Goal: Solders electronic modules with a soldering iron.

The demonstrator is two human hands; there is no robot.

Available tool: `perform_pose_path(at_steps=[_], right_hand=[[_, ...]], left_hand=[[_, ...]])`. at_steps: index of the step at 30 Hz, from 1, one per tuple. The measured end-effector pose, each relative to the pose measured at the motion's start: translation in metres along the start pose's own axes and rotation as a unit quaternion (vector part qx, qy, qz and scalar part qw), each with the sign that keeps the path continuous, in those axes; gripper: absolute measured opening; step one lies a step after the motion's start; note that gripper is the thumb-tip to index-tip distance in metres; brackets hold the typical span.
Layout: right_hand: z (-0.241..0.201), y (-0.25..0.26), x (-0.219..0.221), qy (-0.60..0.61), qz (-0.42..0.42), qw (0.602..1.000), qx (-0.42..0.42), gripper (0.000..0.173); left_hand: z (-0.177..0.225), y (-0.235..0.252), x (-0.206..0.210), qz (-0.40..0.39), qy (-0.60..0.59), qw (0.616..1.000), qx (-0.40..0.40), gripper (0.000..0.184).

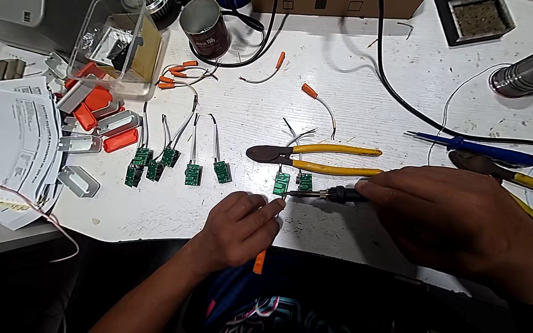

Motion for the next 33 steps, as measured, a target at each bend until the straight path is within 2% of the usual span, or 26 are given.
perform_pose_path(at_steps=[22,27,33], right_hand=[[0.002,0.0,-0.001,0.025,0.0,1.0,0.016,0.025],[0.007,0.0,-0.002,0.032,-0.003,0.999,0.04,0.023],[0.021,-0.004,0.001,0.049,-0.013,0.991,0.123,0.028]], left_hand=[[0.0,0.0,0.0,0.001,0.002,1.0,-0.001,0.007],[0.0,0.0,0.0,0.002,0.002,1.0,-0.001,0.007],[0.0,0.0,0.0,0.002,-0.001,1.0,0.0,0.007]])
Point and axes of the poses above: each hand's wrist, its own y-axis towards the middle knuckle, its own x-axis out of the palm, z = x × y, the point moved 9 cm from there along y, towards the middle knuckle, and after that the axes turned 2 degrees about z, right-handed, at the moved point
